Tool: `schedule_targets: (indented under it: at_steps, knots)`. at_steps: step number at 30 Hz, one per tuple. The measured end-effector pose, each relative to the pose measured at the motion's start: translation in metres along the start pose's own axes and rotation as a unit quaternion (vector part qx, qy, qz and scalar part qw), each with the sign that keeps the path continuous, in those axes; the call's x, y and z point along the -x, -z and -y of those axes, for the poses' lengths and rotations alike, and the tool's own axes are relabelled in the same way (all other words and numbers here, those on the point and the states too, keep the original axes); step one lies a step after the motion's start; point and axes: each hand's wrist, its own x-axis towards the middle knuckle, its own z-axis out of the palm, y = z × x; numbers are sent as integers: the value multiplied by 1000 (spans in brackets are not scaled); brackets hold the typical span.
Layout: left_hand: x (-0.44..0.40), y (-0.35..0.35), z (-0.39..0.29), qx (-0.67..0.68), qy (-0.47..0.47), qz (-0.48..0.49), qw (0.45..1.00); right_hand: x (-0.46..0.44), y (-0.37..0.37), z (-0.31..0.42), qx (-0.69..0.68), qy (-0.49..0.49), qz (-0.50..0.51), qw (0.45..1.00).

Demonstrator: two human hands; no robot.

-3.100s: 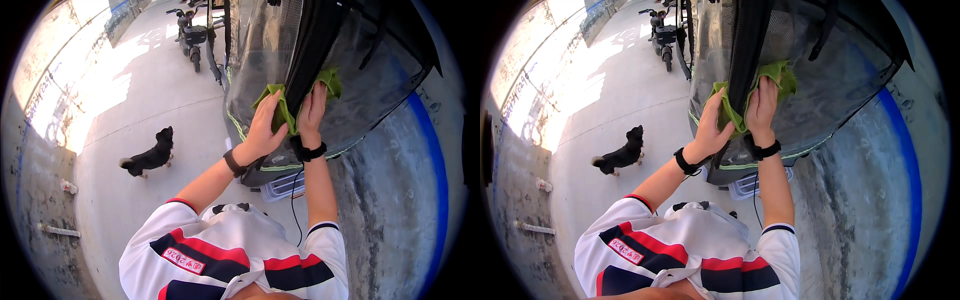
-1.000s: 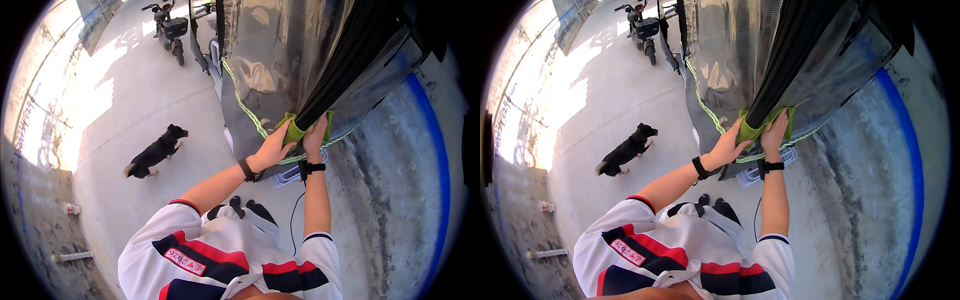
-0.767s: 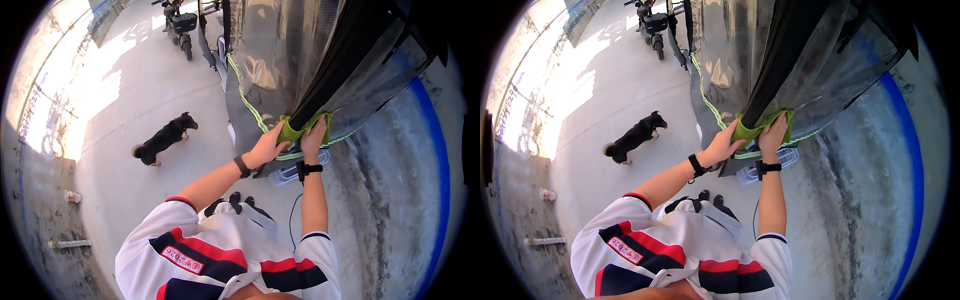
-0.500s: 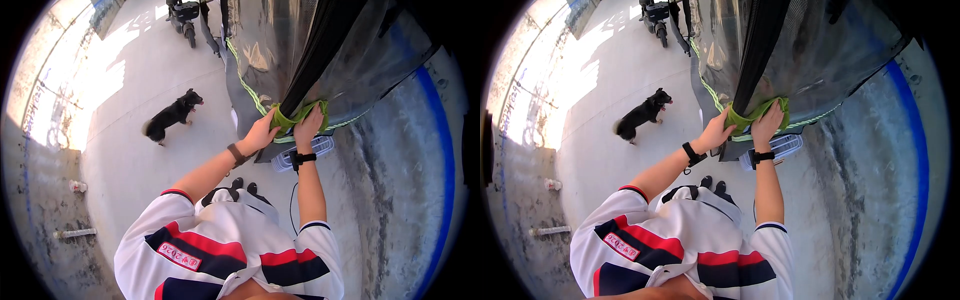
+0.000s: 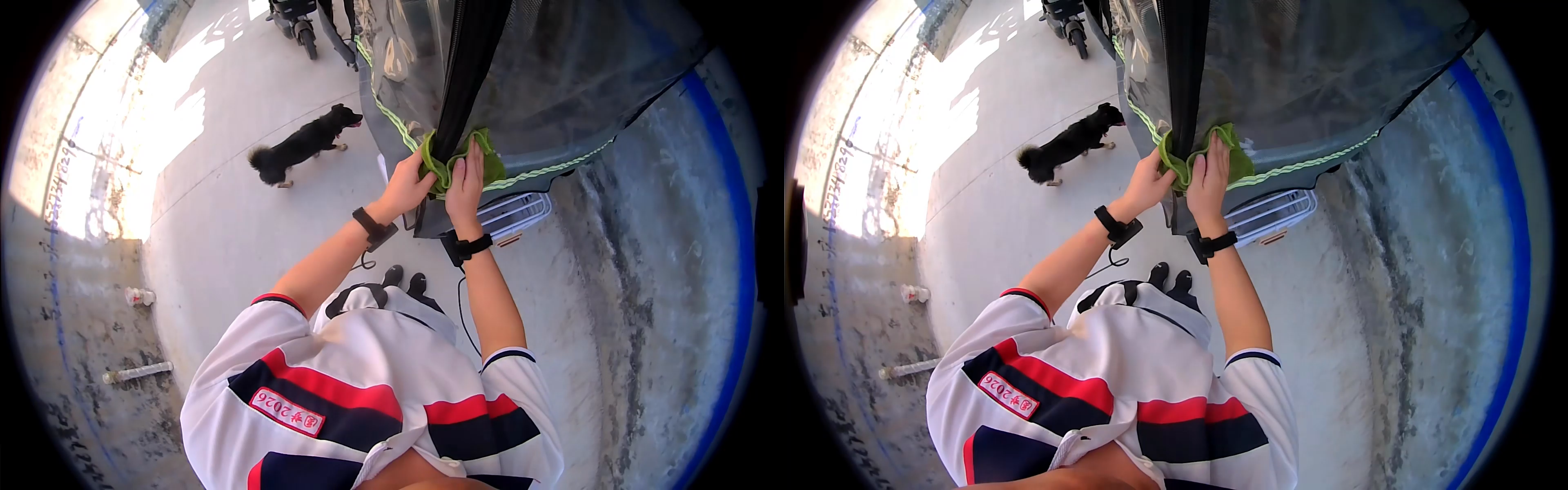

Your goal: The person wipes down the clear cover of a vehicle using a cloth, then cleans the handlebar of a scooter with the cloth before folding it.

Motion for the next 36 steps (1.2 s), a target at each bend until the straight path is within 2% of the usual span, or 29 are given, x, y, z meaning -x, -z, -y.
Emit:
schedule_targets:
  at_steps: [4, 10, 14, 20, 28, 32, 36]
  knots:
    - [-11, 5, -21, 21, -48, -29, 998, -4, 2, 16, -48, 37, 9, 998]
    - [-33, 12, -65, 49, -169, -77, 981, -24, 13, 36, -109, 120, 9, 987]
    - [-40, 13, -70, 41, -156, -96, 982, -35, 22, 42, -119, 193, 18, 974]
    - [-50, 15, -56, 2, -165, -138, 977, -24, 11, 30, -118, 68, 27, 990]
    - [-40, 14, -27, 9, -130, -112, 985, -10, 7, 14, -97, 21, 8, 995]
    - [-27, 15, -15, -13, -72, -73, 995, 1, 11, 10, -63, -5, 11, 998]
    - [-22, 12, 0, -15, -69, -58, 996, 11, 14, 2, 45, 54, 13, 997]
